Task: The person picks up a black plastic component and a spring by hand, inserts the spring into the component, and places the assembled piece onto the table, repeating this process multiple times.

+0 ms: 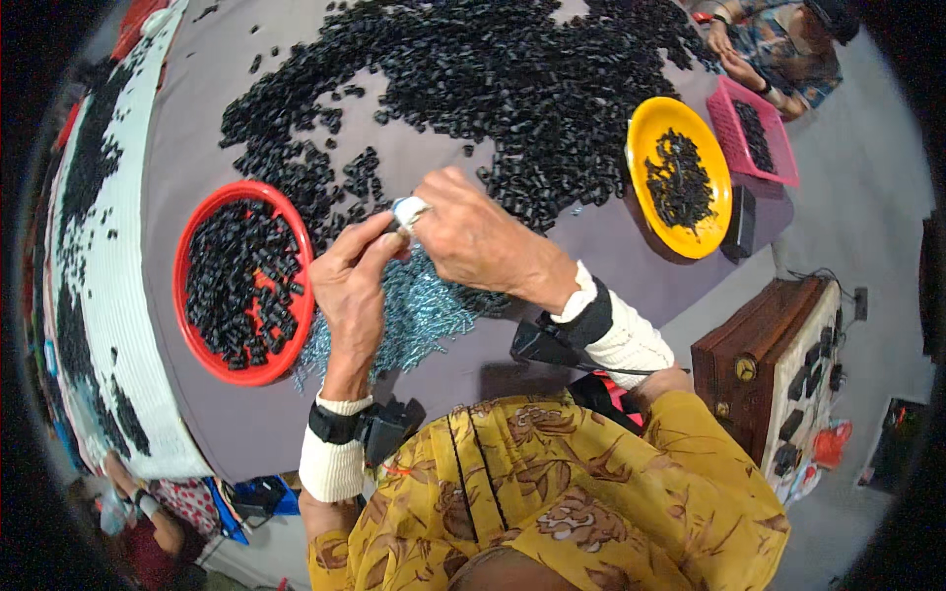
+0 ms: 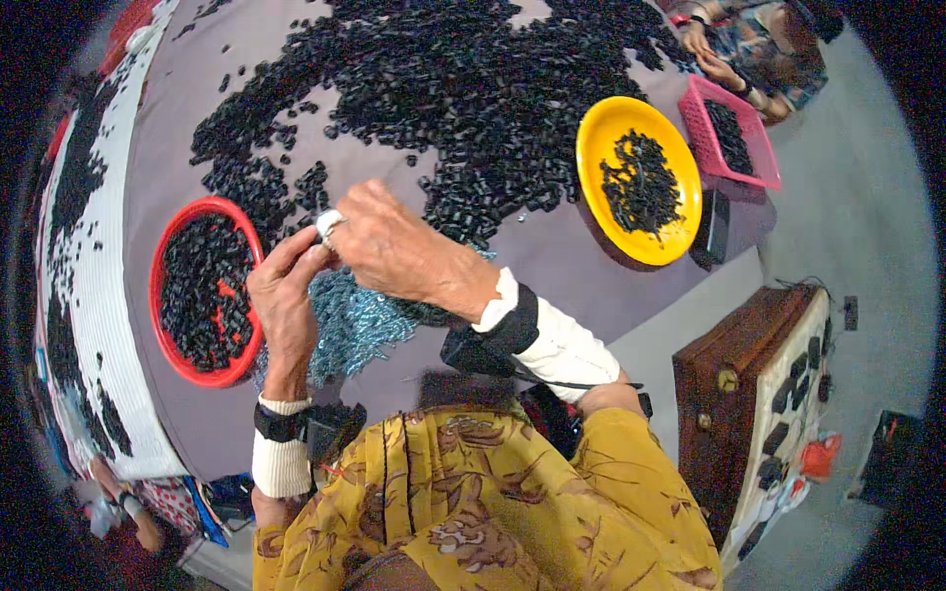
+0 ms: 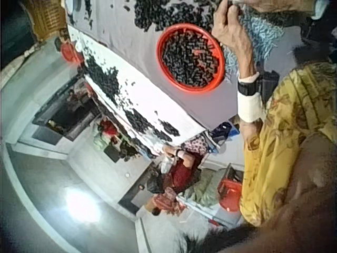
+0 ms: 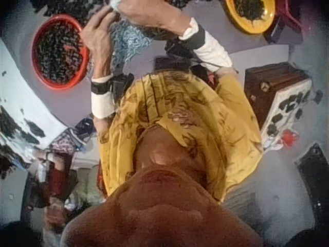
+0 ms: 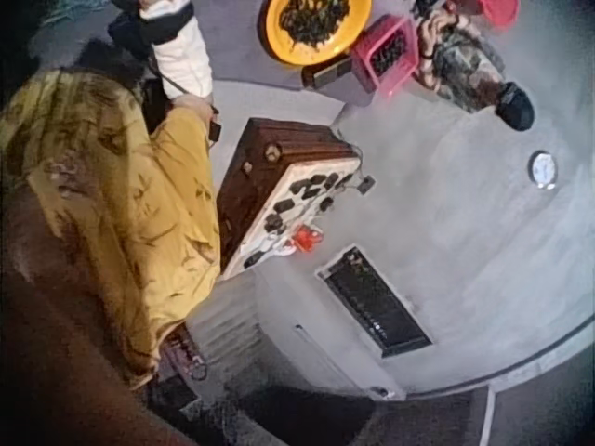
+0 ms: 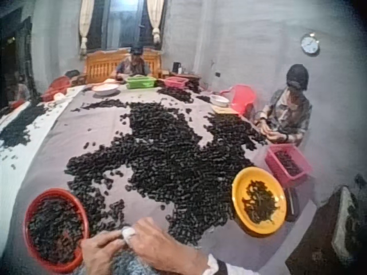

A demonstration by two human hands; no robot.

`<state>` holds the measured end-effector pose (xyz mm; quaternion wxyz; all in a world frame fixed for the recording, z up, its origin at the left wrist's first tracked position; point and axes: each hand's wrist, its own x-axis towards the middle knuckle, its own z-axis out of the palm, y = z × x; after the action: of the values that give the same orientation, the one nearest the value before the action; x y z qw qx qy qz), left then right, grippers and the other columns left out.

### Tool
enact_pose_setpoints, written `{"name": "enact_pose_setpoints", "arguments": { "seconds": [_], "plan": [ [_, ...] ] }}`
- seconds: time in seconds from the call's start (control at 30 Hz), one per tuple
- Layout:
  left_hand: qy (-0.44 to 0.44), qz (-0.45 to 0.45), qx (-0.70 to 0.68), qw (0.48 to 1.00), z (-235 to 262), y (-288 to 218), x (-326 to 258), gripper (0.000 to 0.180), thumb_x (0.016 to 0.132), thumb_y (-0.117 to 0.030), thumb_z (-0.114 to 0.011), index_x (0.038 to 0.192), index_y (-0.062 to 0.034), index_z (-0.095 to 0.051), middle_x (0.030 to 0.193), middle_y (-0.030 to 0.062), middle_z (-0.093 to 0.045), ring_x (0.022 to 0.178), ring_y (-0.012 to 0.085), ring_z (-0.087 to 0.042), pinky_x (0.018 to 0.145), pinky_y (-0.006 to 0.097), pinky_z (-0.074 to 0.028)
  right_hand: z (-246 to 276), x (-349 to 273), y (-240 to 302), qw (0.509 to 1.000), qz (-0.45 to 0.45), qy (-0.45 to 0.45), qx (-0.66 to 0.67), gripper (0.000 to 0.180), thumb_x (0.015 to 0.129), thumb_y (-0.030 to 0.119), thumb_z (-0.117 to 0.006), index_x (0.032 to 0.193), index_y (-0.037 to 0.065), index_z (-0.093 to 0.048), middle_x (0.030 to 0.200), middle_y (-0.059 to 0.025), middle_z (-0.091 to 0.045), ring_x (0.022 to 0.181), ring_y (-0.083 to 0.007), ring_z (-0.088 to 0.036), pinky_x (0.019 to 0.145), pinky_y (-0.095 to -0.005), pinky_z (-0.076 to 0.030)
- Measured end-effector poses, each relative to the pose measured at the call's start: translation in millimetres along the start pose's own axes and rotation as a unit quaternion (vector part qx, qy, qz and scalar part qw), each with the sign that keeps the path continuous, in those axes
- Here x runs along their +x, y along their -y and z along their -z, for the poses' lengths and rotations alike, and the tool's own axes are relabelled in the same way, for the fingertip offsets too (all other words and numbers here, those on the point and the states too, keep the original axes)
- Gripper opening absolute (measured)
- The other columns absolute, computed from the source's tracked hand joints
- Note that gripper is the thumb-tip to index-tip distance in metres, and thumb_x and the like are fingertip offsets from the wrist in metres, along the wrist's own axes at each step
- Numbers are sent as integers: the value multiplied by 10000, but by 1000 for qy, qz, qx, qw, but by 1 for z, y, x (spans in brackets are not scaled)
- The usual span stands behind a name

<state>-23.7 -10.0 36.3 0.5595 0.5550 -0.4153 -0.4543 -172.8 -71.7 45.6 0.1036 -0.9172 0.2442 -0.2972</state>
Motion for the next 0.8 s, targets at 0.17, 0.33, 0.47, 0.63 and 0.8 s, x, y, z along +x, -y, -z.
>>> {"name": "enact_pose_setpoints", "arguments": {
  "seconds": [0.17,0.33,0.47,0.63,0.8],
  "plan": [
    [0,54,-50,997,0,4,-1,219,834,24,-595,1039,79,-650,894,94,-660,772,140,-626,729,242,-504,1,-2,-4,999,6,36,-13,143,745,122,-650,742,21,-549,754,-105,-522,781,-269,-510,761,-376,-391],
    [-9,105,-118,987,-3,9,1,227,857,-35,-618,1050,81,-642,937,105,-667,811,130,-631,745,255,-529,-2,0,-1,997,-13,17,-79,275,720,257,-711,790,14,-602,776,-117,-556,825,-275,-535,842,-415,-390],
    [38,124,-178,975,-8,8,2,285,916,-137,-585,1116,64,-610,997,86,-654,885,137,-620,797,279,-511,2,0,-12,997,-6,-14,-81,258,721,257,-687,754,10,-619,784,-125,-583,798,-287,-557,837,-442,-390],
    [113,172,-200,958,7,13,4,248,945,-191,-534,1005,26,-638,924,74,-666,860,137,-627,792,285,-513,1,3,-13,1000,-3,-11,-12,265,722,235,-704,748,2,-581,774,-140,-575,783,-309,-552,813,-415,-398],
    [103,163,-236,953,5,13,2,226,945,-191,-525,949,1,-642,884,68,-669,803,134,-635,783,298,-517,2,5,-6,999,-27,8,-17,287,711,245,-723,727,7,-563,742,-126,-576,743,-297,-548,753,-400,-387]
  ]
}}
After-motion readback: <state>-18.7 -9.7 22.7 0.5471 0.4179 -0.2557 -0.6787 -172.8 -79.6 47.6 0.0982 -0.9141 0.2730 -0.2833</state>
